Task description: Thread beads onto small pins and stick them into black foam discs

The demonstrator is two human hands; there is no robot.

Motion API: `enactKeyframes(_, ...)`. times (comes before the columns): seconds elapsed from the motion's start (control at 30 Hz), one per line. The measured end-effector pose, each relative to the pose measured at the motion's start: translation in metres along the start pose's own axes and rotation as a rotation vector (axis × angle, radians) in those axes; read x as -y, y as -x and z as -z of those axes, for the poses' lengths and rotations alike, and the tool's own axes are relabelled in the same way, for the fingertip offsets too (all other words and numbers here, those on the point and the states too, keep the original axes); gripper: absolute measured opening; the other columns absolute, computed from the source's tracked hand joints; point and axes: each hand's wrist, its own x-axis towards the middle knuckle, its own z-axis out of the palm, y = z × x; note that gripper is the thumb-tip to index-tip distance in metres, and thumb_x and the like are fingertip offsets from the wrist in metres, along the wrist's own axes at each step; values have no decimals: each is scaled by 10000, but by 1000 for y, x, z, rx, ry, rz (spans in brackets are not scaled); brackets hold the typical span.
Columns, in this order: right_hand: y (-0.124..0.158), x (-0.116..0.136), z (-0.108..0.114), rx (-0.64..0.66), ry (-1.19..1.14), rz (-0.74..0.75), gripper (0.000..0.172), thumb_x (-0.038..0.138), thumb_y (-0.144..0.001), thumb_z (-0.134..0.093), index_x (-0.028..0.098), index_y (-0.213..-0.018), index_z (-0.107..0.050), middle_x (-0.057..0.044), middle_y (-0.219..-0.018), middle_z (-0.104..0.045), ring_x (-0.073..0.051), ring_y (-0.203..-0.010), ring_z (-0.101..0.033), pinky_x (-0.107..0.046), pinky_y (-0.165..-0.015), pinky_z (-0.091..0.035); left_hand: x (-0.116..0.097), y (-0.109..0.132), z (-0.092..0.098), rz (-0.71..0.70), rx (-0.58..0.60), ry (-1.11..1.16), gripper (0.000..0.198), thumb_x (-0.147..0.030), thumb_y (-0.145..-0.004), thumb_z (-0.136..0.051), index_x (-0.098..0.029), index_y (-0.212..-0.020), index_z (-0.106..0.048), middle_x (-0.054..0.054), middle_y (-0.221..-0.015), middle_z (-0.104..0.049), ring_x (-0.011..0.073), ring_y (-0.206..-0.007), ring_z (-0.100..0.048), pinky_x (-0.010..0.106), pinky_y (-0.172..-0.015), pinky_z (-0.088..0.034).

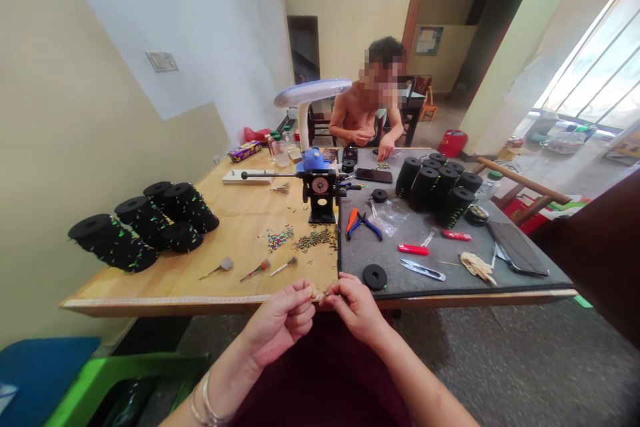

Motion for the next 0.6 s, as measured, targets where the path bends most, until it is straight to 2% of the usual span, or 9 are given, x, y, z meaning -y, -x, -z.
enactKeyframes(0.07, -1, 5, 4, 8, -1, 21, 96, 236, -873, -536, 228, -877, -631, -18, -832, -698, -174, -793, -621, -382, -978, -356, 1, -1, 0, 18, 0, -17, 270, -255, -742, -722, -154, -699, -475, -133, -471, -177, 18, -400, -90, 133, -380, -126)
enactKeyframes(0.13, -3, 12, 7, -2, -2, 47, 151, 227, -856, -550, 233, -986, -627, -34, -927, -692, -189, -888, -609, -365, -959, -368, 1, -2, -1, 28, -5, -36, 268, -258, -744, -720, -151, -700, -478, -134, -466, -192, 15, -400, -90, 134, -381, -120)
enactKeyframes(0.2, -6, 18, 8, -30, -7, 61, 182, 203, -843, -543, 231, -1006, -621, -37, -937, -679, -193, -909, -595, -350, -929, -387, 1, -2, -3, 26, -12, -59, 273, -268, -740, -723, -149, -699, -480, -135, -458, -201, 13, -398, -91, 135, -382, -115)
enactKeyframes(0.37, -12, 23, 4, -67, -13, 26, 72, 196, -828, -546, 220, -841, -612, -11, -790, -651, -178, -802, -588, -343, -895, -406, -1, 0, -6, 17, -27, -116, 272, -297, -724, -734, -134, -715, -517, -134, -450, -215, 10, -395, -99, 142, -381, -99)
enactKeyframes(0.6, -14, 20, -1, -82, -34, 41, 102, 183, -793, -527, 227, -707, -558, 14, -674, -583, -162, -691, -547, -338, -851, -425, 2, 0, -2, -1, -51, -120, 269, -287, -731, -724, -145, -686, -499, -131, -452, -216, 13, -393, -108, 151, -385, -102)
